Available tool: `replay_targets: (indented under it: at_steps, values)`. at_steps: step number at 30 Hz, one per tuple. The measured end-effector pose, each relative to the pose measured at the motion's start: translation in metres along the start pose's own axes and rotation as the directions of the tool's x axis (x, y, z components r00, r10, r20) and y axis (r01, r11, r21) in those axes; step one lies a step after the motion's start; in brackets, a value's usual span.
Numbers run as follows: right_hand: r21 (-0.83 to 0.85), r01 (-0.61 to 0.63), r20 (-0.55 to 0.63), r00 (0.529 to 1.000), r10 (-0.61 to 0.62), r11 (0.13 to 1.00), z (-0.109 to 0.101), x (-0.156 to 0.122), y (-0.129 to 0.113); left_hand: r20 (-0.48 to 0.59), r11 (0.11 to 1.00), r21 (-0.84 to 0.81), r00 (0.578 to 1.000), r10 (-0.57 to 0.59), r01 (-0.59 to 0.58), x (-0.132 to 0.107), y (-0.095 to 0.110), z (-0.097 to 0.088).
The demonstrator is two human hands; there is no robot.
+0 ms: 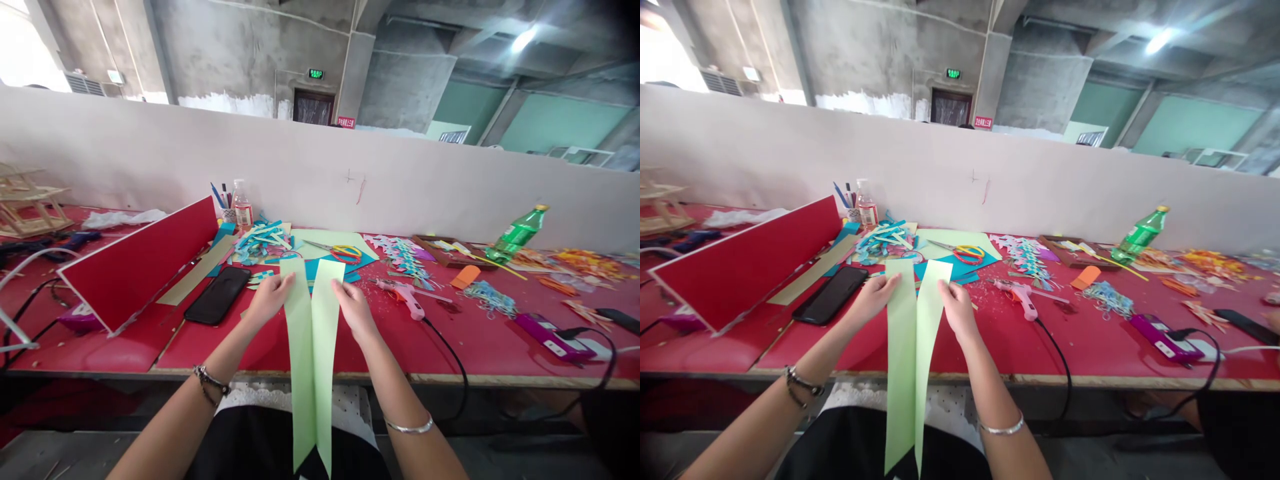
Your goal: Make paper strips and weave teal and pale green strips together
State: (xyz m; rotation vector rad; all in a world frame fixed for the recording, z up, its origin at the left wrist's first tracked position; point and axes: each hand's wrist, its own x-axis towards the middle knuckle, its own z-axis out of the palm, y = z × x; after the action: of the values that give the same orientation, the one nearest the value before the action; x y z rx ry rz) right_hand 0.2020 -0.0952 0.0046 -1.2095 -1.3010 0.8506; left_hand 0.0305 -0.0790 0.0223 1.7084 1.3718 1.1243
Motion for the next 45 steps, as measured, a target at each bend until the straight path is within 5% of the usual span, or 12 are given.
replay_targets:
  at_steps: [3,6,10,17,20,23,29,35,41,45]
  values:
    - [0.058,0.006,-0.008,1.0,-0.006,0.998,0.001,0.001,-0.002,0.186,0.985,-0.163,0.982,-0.018,0.049,-0.01,0.002,0.002]
    - [0.015,-0.06,0.036,0.998,0.059,0.998,0.001,-0.004,-0.012,0.227,0.98,-0.169,0.971,-0.068,0.108,-0.018,0.001,0.005]
    - [-0.035,-0.109,0.154,0.982,0.114,0.993,-0.001,-0.019,-0.031,0.085,0.999,0.039,0.996,-0.025,0.022,-0.02,0.0,0.005]
    - [0.052,-0.154,0.084,0.985,0.15,0.987,0.0,-0.025,-0.023,-0.148,0.948,0.318,0.988,0.042,0.007,-0.019,0.007,-0.001]
    - [0.06,-0.084,-0.02,0.996,0.085,0.995,0.005,-0.021,-0.015,-0.05,0.977,0.212,0.998,0.047,-0.036,-0.021,0.008,0.001]
    - [0.102,-0.071,0.01,0.997,0.071,0.992,0.009,-0.023,-0.016,0.106,0.997,0.03,0.992,0.073,-0.077,-0.023,0.009,0.003]
    - [0.086,-0.165,0.197,0.97,0.146,0.982,0.004,-0.036,-0.021,-0.024,0.983,0.177,0.998,0.054,-0.048,-0.025,0.008,0.005]
    - [0.035,-0.087,0.13,0.988,0.082,0.996,0.002,-0.033,-0.013,0.221,0.993,-0.021,0.968,0.118,-0.117,-0.031,0.009,0.004]
    - [-0.005,-0.056,0.017,0.998,0.057,0.998,0.007,-0.032,-0.012,-0.038,0.997,0.072,0.999,-0.016,0.019,-0.033,0.0,0.011]
    - [-0.081,-0.005,0.011,1.0,0.006,0.997,0.007,-0.029,-0.006,-0.059,0.995,0.104,0.998,0.009,-0.002,-0.031,-0.003,0.011]
